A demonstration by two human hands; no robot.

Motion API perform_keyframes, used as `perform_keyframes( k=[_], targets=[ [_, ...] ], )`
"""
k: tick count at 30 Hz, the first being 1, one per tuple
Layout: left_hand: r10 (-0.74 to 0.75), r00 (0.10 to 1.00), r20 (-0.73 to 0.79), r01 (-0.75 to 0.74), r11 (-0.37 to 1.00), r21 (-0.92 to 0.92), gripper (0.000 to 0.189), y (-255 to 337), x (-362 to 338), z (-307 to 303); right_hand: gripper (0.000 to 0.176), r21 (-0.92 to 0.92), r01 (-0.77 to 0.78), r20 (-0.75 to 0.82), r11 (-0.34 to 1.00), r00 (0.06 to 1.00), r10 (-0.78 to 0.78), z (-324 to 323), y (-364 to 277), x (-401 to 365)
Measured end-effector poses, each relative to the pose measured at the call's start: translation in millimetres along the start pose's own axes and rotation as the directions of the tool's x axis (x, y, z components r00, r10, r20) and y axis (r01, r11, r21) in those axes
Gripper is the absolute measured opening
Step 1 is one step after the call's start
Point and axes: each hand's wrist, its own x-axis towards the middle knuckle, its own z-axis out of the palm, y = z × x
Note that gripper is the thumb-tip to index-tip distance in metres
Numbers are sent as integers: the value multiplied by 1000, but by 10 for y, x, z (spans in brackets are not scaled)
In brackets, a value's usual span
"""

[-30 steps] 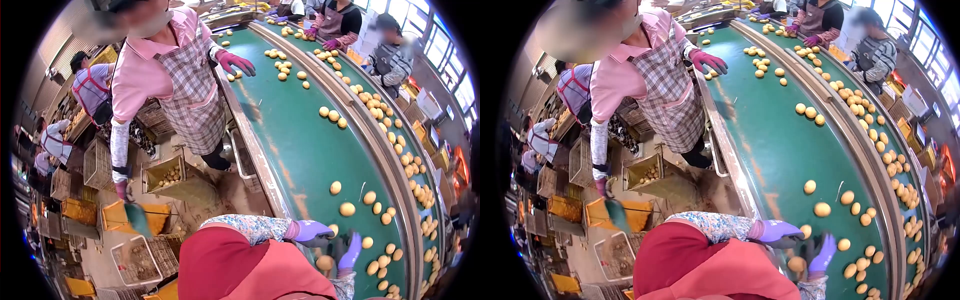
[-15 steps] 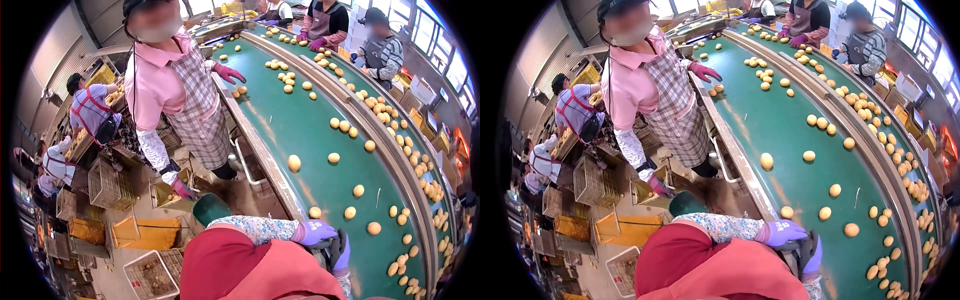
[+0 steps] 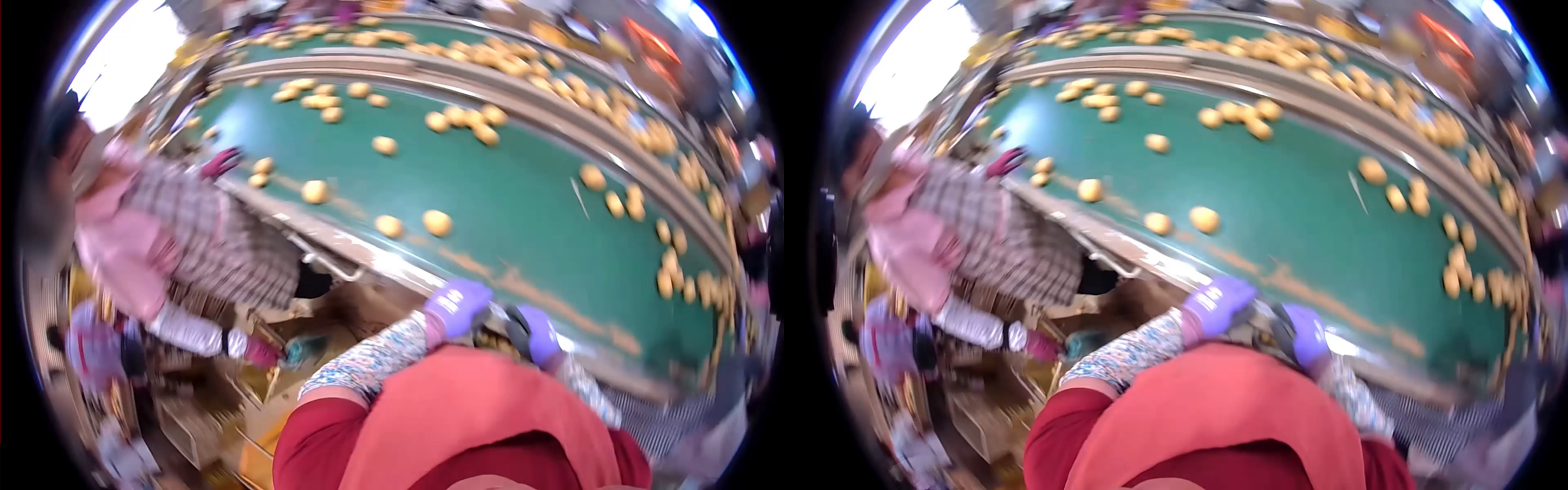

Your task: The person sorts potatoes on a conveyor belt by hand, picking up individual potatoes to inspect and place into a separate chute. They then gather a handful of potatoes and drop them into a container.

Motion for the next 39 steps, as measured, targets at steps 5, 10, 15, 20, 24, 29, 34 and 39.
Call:
perform_keyframes(
  k=[5, 10, 15, 20, 24, 29, 34, 39],
  targets=[
    [104, 973, -206, -86, 992, 92, 21, -13, 27, 337, 22, -65, -17, -242, 998, 970, 1, -137, -123, -202],
    [-56, 993, -107, 73, 984, 162, 21, -28, -48, 152, 14, 20, -4, -267, 1000, 964, 9, -35, -143, -173],
    [-2, 995, -101, 15, 992, 127, 22, -87, 96, 233, 8, 7, 81, -346, 997, 935, -73, -141, -145, -113],
    [-23, 997, -70, 24, 1000, 11, 24, -313, -10, 23, 11, 298, -155, -45, 942, 983, 176, -109, 7, 178],
    [-77, 997, 3, 77, 995, -70, 29, -539, -13, -146, 17, 313, -146, 55, 938, 989, 136, -206, -9, 561],
    [-179, 984, -11, 174, 966, -194, 31, -857, 116, -443, 17, 98, 113, -14, 989, 994, -113, -589, 295, 1545],
    [-319, 906, -277, 267, 941, -210, 34, -1323, 374, -759, 57, -316, 268, -354, 910, 856, -376, -1032, 382, 3389],
    [-244, 915, -322, 215, 969, -124, 37, -1576, 718, -831, 33, -639, -107, -236, 761, 970, -62, -766, 635, 4597]
  ],
)
